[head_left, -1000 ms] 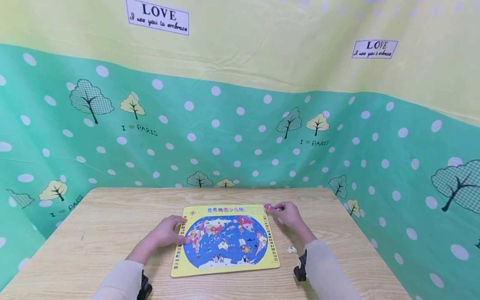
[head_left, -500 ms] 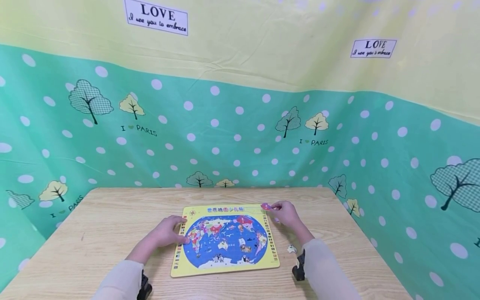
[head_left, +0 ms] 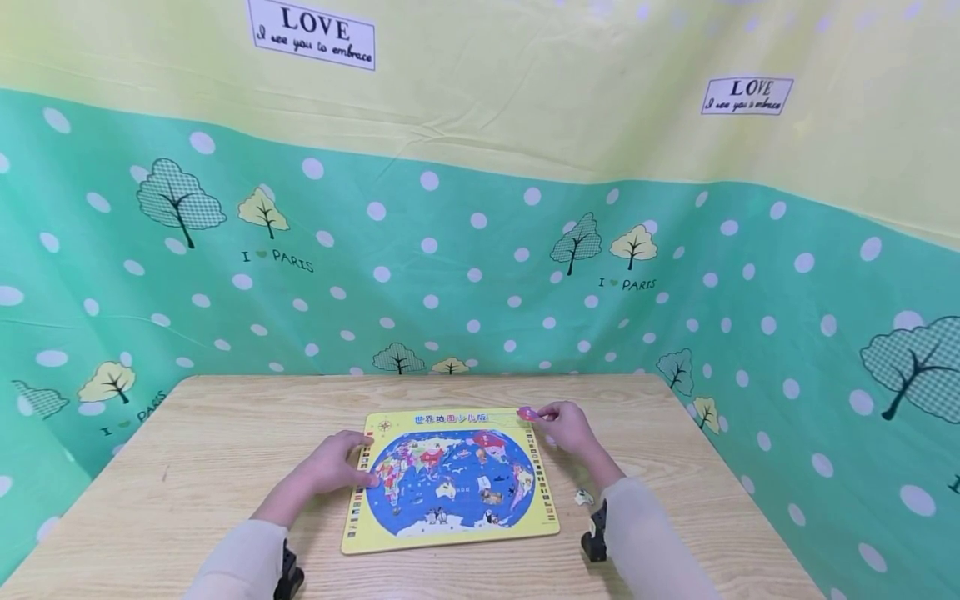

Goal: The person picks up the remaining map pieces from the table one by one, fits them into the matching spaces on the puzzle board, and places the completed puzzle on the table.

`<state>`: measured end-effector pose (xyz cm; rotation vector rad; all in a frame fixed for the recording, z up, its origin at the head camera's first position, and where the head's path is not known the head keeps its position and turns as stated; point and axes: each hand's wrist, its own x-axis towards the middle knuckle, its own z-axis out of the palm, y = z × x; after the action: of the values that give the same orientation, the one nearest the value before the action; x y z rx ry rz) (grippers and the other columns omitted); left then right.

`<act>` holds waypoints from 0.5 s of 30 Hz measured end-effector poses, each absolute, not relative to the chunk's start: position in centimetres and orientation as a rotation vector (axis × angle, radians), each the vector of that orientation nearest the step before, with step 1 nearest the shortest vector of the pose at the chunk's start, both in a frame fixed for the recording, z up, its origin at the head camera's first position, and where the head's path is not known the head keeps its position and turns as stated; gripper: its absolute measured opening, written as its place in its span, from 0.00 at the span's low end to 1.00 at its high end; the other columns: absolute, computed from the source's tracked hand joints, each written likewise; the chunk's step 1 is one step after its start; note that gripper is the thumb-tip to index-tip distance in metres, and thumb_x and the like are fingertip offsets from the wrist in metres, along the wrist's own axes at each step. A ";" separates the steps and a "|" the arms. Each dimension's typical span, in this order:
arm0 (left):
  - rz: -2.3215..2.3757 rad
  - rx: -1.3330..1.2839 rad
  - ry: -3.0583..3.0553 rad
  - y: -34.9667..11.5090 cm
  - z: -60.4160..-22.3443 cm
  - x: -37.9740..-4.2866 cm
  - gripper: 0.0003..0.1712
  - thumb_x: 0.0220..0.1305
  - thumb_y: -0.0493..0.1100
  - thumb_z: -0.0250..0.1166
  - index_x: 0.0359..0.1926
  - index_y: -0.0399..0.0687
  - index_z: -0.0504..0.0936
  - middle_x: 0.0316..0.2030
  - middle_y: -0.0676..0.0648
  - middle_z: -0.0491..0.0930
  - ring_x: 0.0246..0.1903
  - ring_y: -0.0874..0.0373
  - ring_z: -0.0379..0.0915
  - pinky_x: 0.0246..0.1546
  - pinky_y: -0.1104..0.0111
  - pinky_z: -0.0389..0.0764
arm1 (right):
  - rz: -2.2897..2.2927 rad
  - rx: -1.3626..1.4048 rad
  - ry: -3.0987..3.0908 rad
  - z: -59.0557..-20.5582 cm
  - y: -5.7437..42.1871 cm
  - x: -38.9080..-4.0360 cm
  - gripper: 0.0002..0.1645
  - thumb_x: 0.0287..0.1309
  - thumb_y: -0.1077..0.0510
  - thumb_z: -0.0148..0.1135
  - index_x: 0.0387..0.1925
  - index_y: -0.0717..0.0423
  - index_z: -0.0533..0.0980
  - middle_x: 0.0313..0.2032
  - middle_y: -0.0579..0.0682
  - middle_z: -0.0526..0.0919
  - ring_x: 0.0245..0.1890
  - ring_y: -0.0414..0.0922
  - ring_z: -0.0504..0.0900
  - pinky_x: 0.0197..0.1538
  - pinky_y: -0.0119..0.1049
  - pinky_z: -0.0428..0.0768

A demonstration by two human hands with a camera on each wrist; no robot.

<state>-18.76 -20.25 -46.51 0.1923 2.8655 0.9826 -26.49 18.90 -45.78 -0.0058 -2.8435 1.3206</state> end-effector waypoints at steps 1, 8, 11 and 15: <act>0.984 0.193 2.864 -20.3 -46.5 -18.7 0.48 0.35 0.54 0.77 0.58 0.37 0.72 0.61 0.30 0.66 0.62 0.30 0.58 0.62 0.39 0.61 | 1.318 -0.002 -2.843 -45.8 18.9 -26.5 0.14 0.54 0.57 0.64 0.42 0.61 0.78 0.31 0.52 0.77 0.23 0.41 0.72 0.22 0.29 0.75; 0.991 0.197 2.863 -20.2 -46.5 -18.7 0.48 0.36 0.54 0.77 0.58 0.37 0.72 0.61 0.30 0.66 0.62 0.31 0.58 0.62 0.39 0.61 | 1.271 -0.028 -2.880 -46.0 18.4 -26.4 0.14 0.55 0.55 0.63 0.42 0.58 0.78 0.33 0.51 0.77 0.26 0.42 0.73 0.24 0.30 0.76; 0.992 0.197 2.862 -20.2 -46.5 -18.8 0.47 0.36 0.53 0.77 0.59 0.37 0.72 0.61 0.30 0.66 0.62 0.31 0.58 0.62 0.40 0.61 | 1.261 -0.020 -2.885 -45.9 18.2 -26.3 0.15 0.56 0.54 0.63 0.42 0.58 0.78 0.33 0.52 0.78 0.27 0.42 0.74 0.25 0.30 0.76; 0.987 0.200 2.863 -20.2 -46.5 -18.7 0.47 0.37 0.53 0.77 0.58 0.36 0.72 0.61 0.30 0.66 0.62 0.31 0.58 0.62 0.40 0.61 | 1.260 -0.008 -2.883 -45.9 18.1 -26.2 0.14 0.57 0.54 0.63 0.42 0.58 0.79 0.33 0.52 0.78 0.26 0.42 0.73 0.24 0.29 0.75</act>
<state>-18.73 -20.20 -46.50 0.2001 2.8626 0.9874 -26.24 18.08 -45.87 -0.0084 -2.8832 1.2596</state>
